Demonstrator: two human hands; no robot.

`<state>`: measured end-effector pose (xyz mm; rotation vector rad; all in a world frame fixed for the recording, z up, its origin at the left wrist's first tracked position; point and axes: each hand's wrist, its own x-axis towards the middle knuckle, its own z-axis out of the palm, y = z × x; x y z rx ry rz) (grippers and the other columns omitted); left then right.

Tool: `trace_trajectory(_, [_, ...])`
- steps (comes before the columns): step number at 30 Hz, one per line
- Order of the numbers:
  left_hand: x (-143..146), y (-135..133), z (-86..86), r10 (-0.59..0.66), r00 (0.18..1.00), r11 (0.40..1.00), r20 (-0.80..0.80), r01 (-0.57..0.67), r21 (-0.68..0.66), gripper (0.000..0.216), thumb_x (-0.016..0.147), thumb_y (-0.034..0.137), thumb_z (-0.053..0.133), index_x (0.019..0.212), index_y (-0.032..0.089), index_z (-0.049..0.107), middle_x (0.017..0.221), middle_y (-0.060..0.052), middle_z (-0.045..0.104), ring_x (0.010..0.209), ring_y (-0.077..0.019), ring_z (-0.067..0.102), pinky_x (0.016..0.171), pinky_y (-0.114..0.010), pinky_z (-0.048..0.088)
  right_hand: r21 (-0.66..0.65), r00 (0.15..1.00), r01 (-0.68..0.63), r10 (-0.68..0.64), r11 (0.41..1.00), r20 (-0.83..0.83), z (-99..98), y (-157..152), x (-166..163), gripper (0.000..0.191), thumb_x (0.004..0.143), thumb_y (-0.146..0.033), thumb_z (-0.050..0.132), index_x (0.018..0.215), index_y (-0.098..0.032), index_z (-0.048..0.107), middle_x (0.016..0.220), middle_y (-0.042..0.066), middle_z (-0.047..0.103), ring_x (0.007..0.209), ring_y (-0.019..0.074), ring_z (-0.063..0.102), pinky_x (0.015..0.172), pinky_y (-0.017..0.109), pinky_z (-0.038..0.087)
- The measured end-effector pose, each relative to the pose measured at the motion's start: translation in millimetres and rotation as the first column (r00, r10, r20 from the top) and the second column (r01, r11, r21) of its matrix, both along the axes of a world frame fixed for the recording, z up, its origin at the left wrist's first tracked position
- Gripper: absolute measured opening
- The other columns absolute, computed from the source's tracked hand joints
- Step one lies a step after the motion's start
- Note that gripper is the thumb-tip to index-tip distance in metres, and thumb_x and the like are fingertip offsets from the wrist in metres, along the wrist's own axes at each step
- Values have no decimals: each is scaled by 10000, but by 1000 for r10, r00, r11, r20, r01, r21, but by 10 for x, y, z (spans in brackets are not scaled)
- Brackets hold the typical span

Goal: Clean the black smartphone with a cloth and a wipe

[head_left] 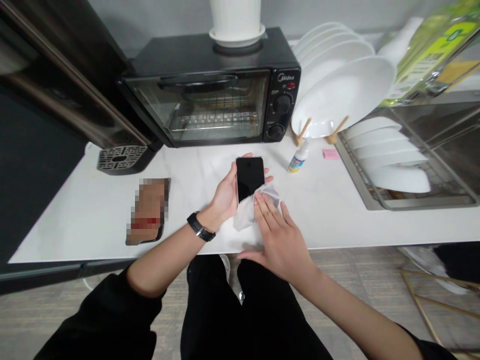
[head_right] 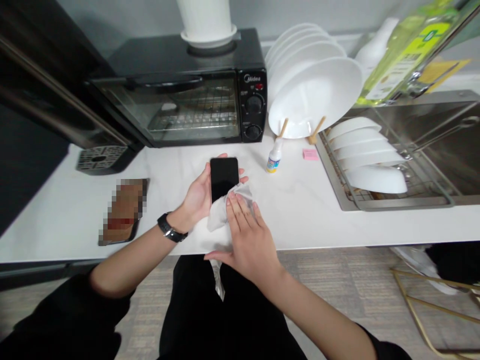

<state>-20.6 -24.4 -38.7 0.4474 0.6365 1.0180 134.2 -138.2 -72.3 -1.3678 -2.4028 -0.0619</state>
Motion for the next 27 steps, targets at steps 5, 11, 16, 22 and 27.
trace_trajectory(5, [29, 17, -33, 45, 999, 997, -2, -45, -58, 542, 1121, 497, 418, 1618, 305, 515, 1535, -38, 695, 1507, -235, 616, 1418, -443, 352, -20, 994, 74, -75, 997, -78, 74, 534, -90, 1234, 936, -925, 349, 1710, 29, 230, 1808, 234, 227, 1704, 383, 302, 1387, 635, 313])
trace_trajectory(11, [4, 29, -14, -102, 995, 963, -12, 96, -253, 719, 1076, 677, 372, 1600, 220, 558, 1447, -83, 749, 1574, -324, 540, 1422, -496, 345, -68, 992, 36, -44, 997, -118, 154, 891, -257, 1178, 969, -877, 382, 1700, 38, 257, 1822, 232, 175, 1729, 382, 239, 1417, 642, 251])
trace_trajectory(16, [1, -38, 10, -54, 994, 993, 98, 64, -101, 607, 1104, 590, 380, 1673, 382, 425, 1453, -58, 743, 1497, -321, 623, 1393, -610, 352, -34, 990, -69, 64, 997, -125, 86, 604, -320, 1198, 953, -883, 423, 1720, 13, 216, 1818, 214, 212, 1725, 369, 254, 1422, 634, 246])
trace_trajectory(22, [-26, -18, -3, -3, 1000, 1000, -5, 3, 4, 597, 1108, 587, 356, 1670, 398, 424, 1468, -112, 717, 1375, -365, 706, 1359, -691, 327, -17, 994, -100, 99, 995, -48, -8, 30, -251, 1312, 870, -984, 339, 1742, -21, 158, 1782, 201, 322, 1652, 364, 409, 1350, 576, 377])
trace_trajectory(27, [-24, 2, -39, -22, 1000, 996, -15, 23, 92, 637, 1105, 590, 357, 1682, 328, 423, 1367, -128, 766, 1304, -341, 749, 1378, -617, 330, 21, 1000, -15, 15, 1000, 5, -31, -128, -93, 1233, 937, -913, 366, 1751, -34, 75, 1780, 191, 330, 1635, 353, 436, 1332, 587, 377])
